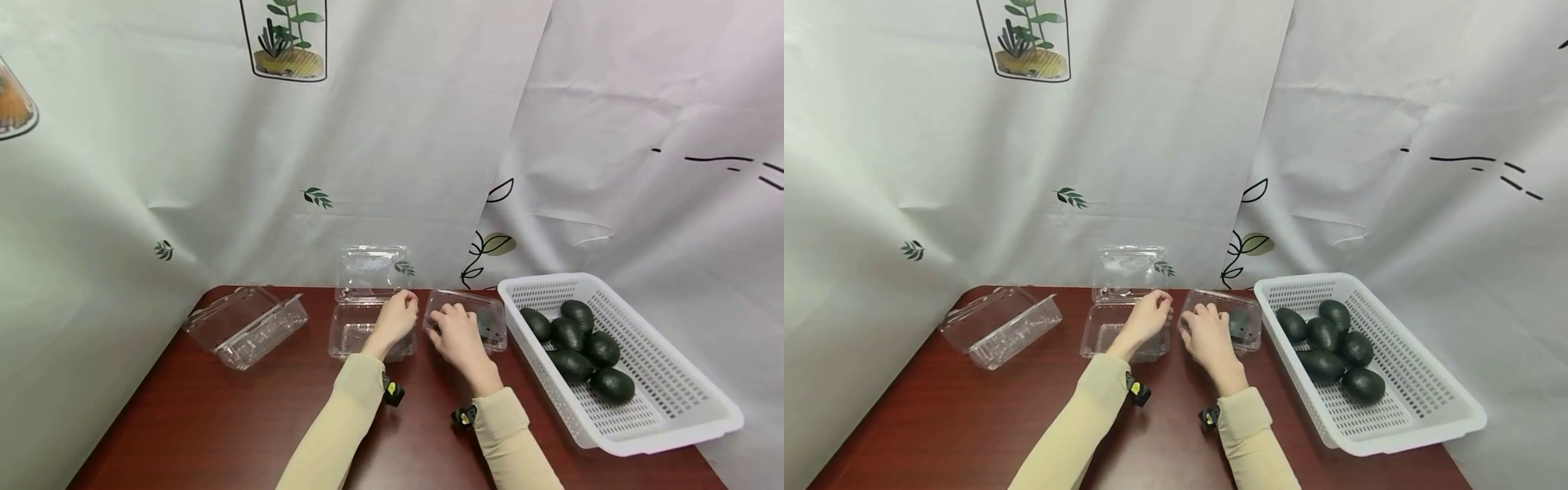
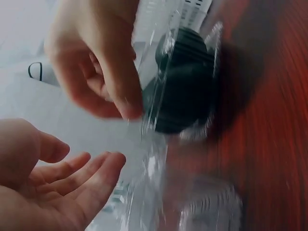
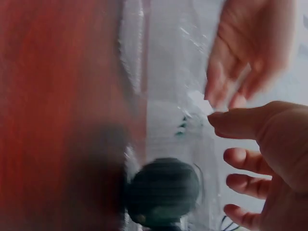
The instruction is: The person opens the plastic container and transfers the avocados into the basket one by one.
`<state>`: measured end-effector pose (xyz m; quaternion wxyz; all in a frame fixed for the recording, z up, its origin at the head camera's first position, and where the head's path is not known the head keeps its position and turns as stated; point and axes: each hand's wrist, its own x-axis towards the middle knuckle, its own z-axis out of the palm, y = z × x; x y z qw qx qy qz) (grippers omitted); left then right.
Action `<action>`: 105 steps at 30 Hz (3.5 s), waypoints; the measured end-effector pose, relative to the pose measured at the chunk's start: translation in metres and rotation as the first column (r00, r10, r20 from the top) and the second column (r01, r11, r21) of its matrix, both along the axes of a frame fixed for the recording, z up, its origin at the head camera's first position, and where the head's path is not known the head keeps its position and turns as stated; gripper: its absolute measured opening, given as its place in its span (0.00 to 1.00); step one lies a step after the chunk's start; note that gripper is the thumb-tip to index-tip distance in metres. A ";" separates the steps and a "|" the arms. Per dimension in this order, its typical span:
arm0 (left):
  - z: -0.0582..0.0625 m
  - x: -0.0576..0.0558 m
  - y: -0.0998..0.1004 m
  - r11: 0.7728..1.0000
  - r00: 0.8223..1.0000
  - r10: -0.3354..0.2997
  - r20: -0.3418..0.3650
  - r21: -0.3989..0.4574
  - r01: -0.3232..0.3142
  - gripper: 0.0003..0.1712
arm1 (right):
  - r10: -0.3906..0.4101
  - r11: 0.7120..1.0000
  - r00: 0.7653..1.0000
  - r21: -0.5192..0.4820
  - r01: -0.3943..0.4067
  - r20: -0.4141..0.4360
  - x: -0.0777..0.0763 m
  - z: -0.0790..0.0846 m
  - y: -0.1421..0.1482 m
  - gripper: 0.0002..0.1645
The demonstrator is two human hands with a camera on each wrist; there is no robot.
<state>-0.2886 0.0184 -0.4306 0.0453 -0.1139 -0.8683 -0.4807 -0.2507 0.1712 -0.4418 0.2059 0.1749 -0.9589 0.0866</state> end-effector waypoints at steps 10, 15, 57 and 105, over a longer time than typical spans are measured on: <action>0.001 -0.014 0.020 0.998 0.997 -0.008 0.082 -0.064 0.013 0.19 | -0.065 0.994 0.990 0.077 0.076 -0.127 -0.004 -0.019 -0.017 0.08; -0.003 -0.018 0.021 0.991 0.991 -0.028 0.127 -0.130 0.045 0.19 | -0.072 0.993 0.988 0.082 0.084 -0.137 -0.006 -0.024 -0.018 0.08; -0.070 0.025 0.054 0.607 0.934 -0.207 0.290 0.787 -0.110 0.20 | 0.056 0.997 0.998 -0.056 -0.058 -0.035 0.007 -0.011 0.008 0.09; -0.069 0.028 0.034 0.977 0.982 0.187 0.031 0.097 -0.189 0.18 | 0.049 0.983 0.934 0.182 0.018 -0.355 -0.087 0.060 0.015 0.15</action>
